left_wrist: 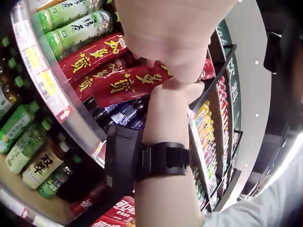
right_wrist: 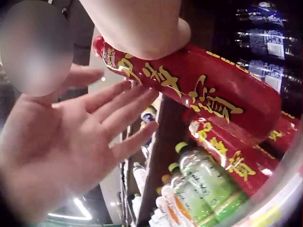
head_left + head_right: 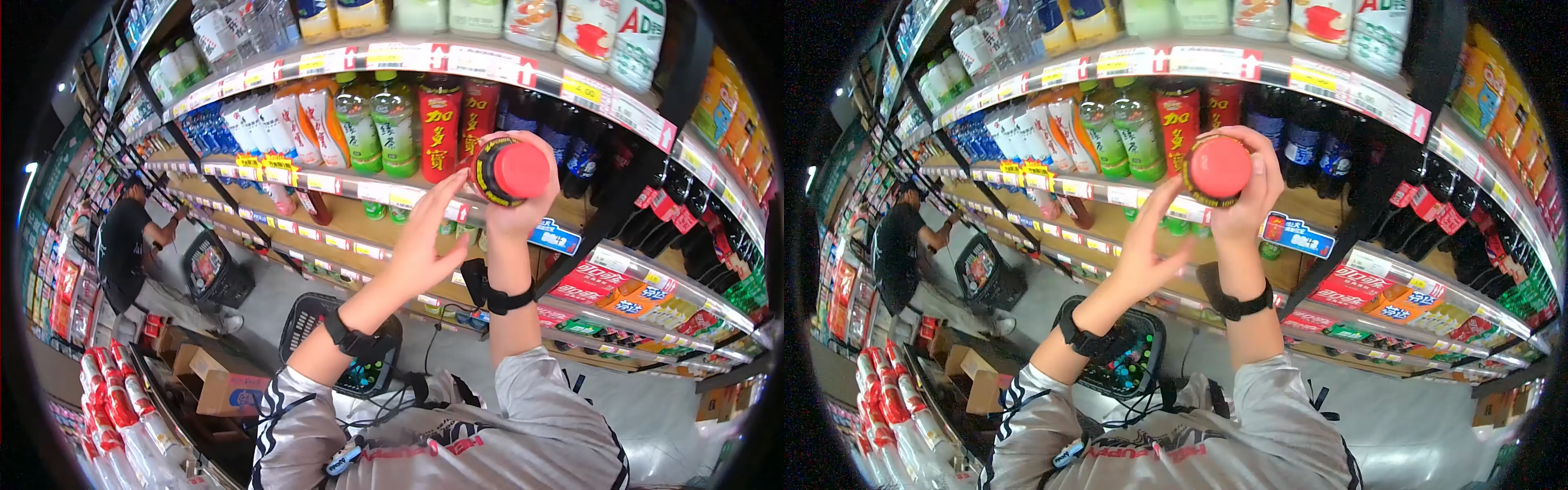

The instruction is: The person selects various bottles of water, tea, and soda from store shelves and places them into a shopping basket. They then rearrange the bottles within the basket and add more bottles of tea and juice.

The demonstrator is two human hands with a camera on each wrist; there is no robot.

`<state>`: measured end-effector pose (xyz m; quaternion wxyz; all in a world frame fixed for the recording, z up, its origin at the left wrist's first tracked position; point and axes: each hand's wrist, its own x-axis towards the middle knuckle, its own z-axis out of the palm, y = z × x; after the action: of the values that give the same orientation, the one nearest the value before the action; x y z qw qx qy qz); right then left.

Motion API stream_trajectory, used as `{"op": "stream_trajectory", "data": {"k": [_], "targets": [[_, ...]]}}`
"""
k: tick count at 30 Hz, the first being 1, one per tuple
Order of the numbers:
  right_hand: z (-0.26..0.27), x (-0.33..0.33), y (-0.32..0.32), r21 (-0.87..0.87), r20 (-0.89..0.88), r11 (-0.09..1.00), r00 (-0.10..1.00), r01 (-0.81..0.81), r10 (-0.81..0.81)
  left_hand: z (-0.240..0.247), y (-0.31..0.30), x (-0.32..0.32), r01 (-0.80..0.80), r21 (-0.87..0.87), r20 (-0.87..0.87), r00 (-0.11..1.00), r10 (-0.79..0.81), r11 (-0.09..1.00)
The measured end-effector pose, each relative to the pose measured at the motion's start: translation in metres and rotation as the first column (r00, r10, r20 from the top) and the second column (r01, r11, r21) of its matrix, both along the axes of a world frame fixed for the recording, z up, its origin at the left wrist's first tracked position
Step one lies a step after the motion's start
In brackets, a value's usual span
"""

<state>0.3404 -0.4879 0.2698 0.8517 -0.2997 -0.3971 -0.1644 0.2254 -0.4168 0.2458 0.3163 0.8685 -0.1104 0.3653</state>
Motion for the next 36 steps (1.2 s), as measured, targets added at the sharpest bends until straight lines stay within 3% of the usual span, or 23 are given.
{"op": "stream_trajectory", "data": {"k": [4, 6, 7, 9, 12, 13, 15, 17, 18, 19, 20, 22, 25, 26, 29, 30, 31, 33, 36], "targets": [[-0.008, -0.041, 0.01, -0.162, 0.06, 0.963, 0.972, -0.216, 0.228, -0.016, 0.018, -0.027, -0.039, -0.173, -0.015, 0.999, 0.037, 0.984], [-0.034, -0.056, 0.025, -0.337, 0.036, 0.873, 0.922, -0.353, 0.387, -0.032, 0.039, -0.041, -0.024, -0.242, -0.068, 0.998, 0.007, 0.97], [-0.047, -0.067, 0.034, -0.412, 0.017, 0.8, 0.874, -0.436, 0.485, -0.063, 0.058, -0.045, -0.014, -0.338, -0.154, 0.987, -0.041, 0.941], [-0.082, -0.09, 0.056, -0.58, -0.125, 0.656, 0.849, -0.482, 0.513, -0.088, 0.073, -0.071, 0.014, -0.557, -0.184, 0.973, -0.14, 0.83], [-0.151, -0.127, 0.082, -0.682, -0.37, 0.401, 0.761, -0.612, 0.533, -0.163, 0.094, -0.118, -0.184, -0.656, -0.386, 0.915, -0.116, 0.732], [-0.178, -0.138, 0.091, -0.684, -0.447, 0.317, 0.721, -0.657, 0.53, -0.196, 0.104, -0.135, -0.256, -0.624, -0.51, 0.849, -0.136, 0.738], [-0.261, -0.163, 0.098, -0.72, -0.51, 0.273, 0.754, -0.638, 0.414, -0.252, 0.118, -0.174, -0.371, -0.545, -0.716, 0.673, -0.187, 0.752], [-0.307, -0.188, 0.085, -0.646, -0.736, -0.001, 0.623, -0.763, 0.266, -0.269, 0.132, -0.21, -0.421, -0.319, -0.842, 0.537, -0.051, 0.849], [-0.309, -0.198, 0.08, -0.491, -0.871, -0.202, 0.48, -0.847, 0.105, -0.277, 0.14, -0.226, -0.425, -0.197, -0.887, 0.461, 0.024, 0.884], [-0.311, -0.205, 0.079, -0.283, -0.937, -0.36, 0.336, -0.889, -0.092, -0.299, 0.15, -0.241, -0.353, -0.11, -0.886, 0.458, 0.069, 0.929], [-0.312, -0.213, 0.085, -0.058, -0.973, -0.326, 0.126, -0.944, -0.191, -0.331, 0.159, -0.257, -0.274, -0.02, -0.881, 0.46, 0.113, 0.961], [-0.318, -0.23, 0.099, 0.383, -0.884, -0.179, -0.303, -0.906, -0.357, -0.357, 0.173, -0.28, -0.173, 0.139, -0.842, 0.498, 0.209, 0.975], [-0.369, -0.273, 0.116, 0.207, -0.955, -0.387, -0.099, -0.899, -0.28, -0.402, 0.191, -0.304, -0.157, 0.286, -0.824, 0.463, 0.326, 0.945], [-0.378, -0.289, 0.13, 0.112, -0.961, -0.298, -0.027, -0.948, -0.275, -0.399, 0.202, -0.308, -0.104, 0.275, -0.891, 0.347, 0.294, 0.956], [-0.404, -0.302, 0.181, 0.016, -0.954, -0.428, 0.115, -0.904, -0.278, -0.444, 0.222, -0.338, -0.421, 0.347, -0.786, 0.357, 0.505, 0.838], [-0.411, -0.309, 0.199, -0.032, -0.918, -0.461, 0.208, -0.887, -0.337, -0.452, 0.229, -0.344, -0.444, 0.296, -0.891, 0.191, 0.412, 0.846], [-0.439, -0.317, 0.21, -0.201, -0.891, -0.571, 0.391, -0.796, -0.231, -0.455, 0.236, -0.352, -0.564, 0.209, -0.925, 0.15, 0.348, 0.799], [-0.471, -0.333, 0.235, -0.412, -0.81, -0.618, 0.579, -0.67, -0.088, -0.454, 0.254, -0.36, -0.743, -0.012, -1.0, 0.017, 0.0, 0.669], [-0.502, -0.348, 0.284, -0.411, -0.667, -0.835, 0.745, -0.365, 0.002, -0.487, 0.259, -0.376, -0.78, -0.17, -0.985, 0.129, -0.111, 0.602]]}}
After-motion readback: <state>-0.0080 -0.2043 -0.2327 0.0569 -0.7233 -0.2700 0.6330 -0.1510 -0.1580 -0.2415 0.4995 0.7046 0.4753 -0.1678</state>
